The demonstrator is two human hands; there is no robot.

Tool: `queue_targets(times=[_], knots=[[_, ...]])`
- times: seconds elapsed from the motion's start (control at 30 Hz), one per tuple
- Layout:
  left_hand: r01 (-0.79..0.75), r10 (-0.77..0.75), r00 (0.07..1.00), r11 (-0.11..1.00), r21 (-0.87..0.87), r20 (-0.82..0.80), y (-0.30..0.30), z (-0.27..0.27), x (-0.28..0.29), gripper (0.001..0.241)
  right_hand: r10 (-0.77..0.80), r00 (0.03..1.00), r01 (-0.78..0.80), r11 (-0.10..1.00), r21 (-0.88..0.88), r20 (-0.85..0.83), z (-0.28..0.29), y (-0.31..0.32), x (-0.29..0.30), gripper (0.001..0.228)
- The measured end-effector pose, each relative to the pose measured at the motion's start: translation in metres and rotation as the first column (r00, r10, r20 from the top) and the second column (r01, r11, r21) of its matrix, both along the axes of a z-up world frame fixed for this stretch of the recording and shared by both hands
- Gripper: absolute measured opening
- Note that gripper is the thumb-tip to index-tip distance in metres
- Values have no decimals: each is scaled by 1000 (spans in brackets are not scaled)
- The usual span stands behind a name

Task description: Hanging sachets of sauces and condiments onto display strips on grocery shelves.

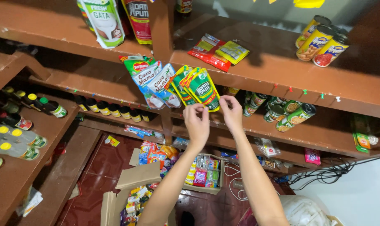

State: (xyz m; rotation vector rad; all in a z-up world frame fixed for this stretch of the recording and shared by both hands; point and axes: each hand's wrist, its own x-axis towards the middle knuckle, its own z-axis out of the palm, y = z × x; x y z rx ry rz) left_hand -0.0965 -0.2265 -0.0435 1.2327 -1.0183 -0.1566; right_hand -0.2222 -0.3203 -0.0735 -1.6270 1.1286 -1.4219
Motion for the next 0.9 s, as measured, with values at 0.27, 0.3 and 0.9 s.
queue_targets(times=[0.27,0.3,0.9], knots=[[322,-311,941,944,-70,130,-29,48,-62,13,-362,892,363,930,48,270,48,-4,-59,32],[352,-343,931,934,-65,121,-33,52,-68,14,-438,863,424,899,113,252,57,-3,-70,37],[662,-633,745,741,115,-210,-92,61,-129,26,-649,730,525,733,-433,-214,88,-6,-94,30]])
